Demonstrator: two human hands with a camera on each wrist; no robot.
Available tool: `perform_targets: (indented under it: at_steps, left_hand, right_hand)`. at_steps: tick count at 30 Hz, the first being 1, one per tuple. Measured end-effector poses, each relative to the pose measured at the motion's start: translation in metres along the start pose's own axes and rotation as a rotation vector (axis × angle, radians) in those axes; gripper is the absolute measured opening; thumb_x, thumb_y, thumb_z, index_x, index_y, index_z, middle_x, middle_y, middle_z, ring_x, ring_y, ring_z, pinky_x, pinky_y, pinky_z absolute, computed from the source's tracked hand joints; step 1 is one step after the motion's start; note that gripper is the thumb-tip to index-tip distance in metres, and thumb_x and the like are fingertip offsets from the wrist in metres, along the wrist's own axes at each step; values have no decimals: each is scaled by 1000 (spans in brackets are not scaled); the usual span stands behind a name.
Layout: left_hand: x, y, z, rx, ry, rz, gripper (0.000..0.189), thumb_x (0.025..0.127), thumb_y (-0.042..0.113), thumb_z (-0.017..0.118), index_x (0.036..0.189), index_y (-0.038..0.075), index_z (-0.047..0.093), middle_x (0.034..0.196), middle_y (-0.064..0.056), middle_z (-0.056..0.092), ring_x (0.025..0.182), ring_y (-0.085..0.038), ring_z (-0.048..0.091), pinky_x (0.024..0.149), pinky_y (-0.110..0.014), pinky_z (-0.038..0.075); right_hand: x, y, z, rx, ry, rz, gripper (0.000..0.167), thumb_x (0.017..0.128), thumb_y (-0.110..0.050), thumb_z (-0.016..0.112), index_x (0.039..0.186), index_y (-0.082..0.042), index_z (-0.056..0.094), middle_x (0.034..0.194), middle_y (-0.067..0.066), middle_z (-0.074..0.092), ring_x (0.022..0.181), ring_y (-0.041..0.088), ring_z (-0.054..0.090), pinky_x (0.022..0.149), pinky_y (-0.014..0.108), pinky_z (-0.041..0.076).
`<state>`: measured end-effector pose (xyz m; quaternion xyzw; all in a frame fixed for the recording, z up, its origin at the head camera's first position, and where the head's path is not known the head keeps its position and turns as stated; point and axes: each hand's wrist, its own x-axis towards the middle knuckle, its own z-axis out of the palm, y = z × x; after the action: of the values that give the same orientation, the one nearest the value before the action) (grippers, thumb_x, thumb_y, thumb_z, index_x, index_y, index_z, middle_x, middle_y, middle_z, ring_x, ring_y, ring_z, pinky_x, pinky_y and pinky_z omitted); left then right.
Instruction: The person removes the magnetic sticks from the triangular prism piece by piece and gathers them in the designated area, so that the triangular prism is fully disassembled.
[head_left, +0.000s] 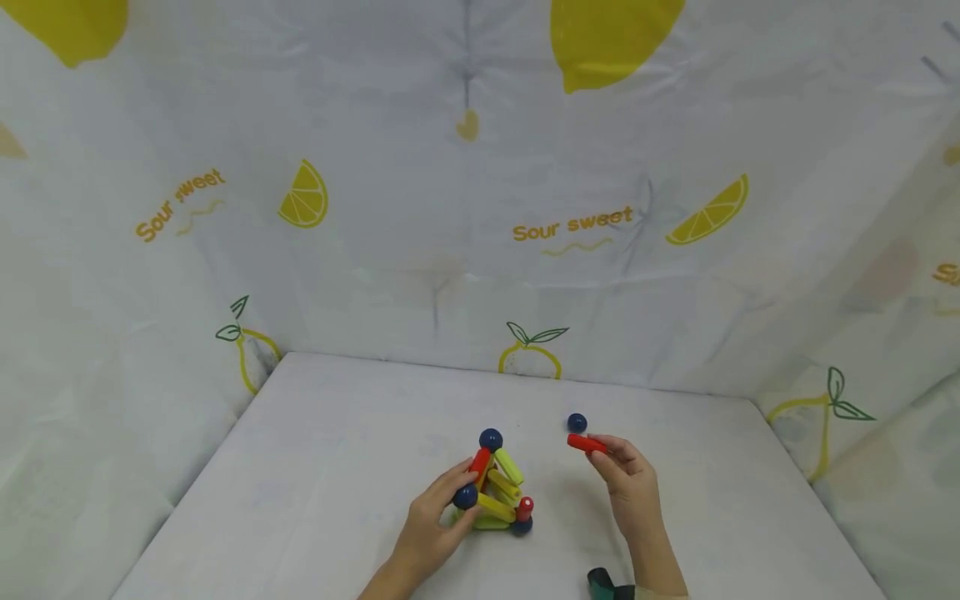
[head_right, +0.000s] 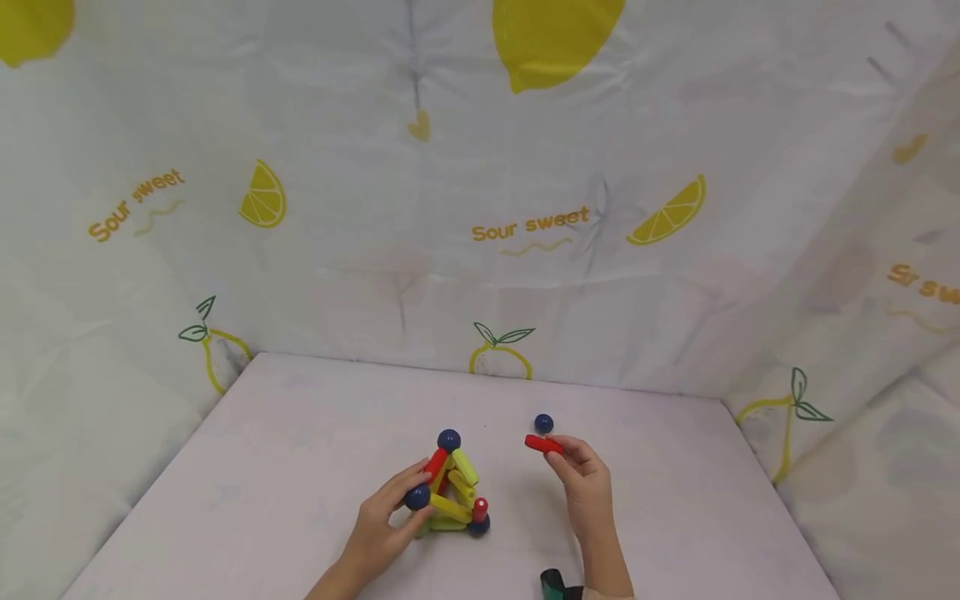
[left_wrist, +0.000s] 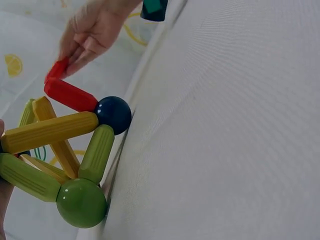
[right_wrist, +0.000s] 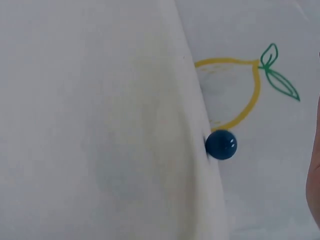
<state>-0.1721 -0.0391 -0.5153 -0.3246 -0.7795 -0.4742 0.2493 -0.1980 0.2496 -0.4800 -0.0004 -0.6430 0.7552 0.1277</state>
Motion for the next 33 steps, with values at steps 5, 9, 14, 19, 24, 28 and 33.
perform_targets:
  at_steps: [5,9,14,19,24,28,33]
  left_hand:
    - [0,-1,0,-5,5,11,46,81,4,73,124,5,56,132,-17,55,118,-26,58,97,-19,48]
    - [0,-1,0,-13,4,8,47,80,3,73,124,6,56,132,-16,55,118,-26,58,96,-19,48]
    - [-1,-1,0,-13,4,-3,45,82,6,72,124,6,57,133,-16,55,118,-26,58,95,-19,49]
    - [-1,-2,0,-21,5,1,45,81,5,72,124,6,57,133,-16,55,119,-26,58,95,-19,49]
    - [0,-2,0,-26,1,-1,44,83,7,72,124,6,56,133,-16,55,119,-26,57,95,-20,49]
    - [0,-2,0,-24,-1,-8,42,85,11,70,124,7,56,133,-15,55,119,-25,58,94,-20,50]
    - [-1,-2,0,-35,-5,-8,41,86,11,69,125,6,56,133,-16,55,119,-26,57,94,-20,50]
  right_hand:
    - [22,11,-21,40,-3,112,22,91,-4,61,113,-1,61,104,-8,65,95,5,65,87,17,53]
    - [36,16,-32,-20,10,241,28,90,-7,64,117,-3,59,104,-10,62,95,3,63,87,13,52]
    - [51,25,-38,-176,-11,333,42,91,-10,63,129,3,50,116,-2,55,97,4,59,87,11,51]
    - [59,36,-42,-342,-44,362,40,92,-13,60,129,2,52,130,11,48,100,10,52,82,9,49]
    - [61,45,-45,-446,-52,350,36,91,-10,61,125,0,57,126,13,55,101,11,50,78,10,47]
    - [62,50,-46,-585,-74,256,31,90,-10,61,120,-1,62,123,15,61,108,18,51,82,12,45]
    - [61,54,-47,-726,-89,177,30,90,-7,59,119,-1,63,124,20,60,118,32,52,101,38,47]
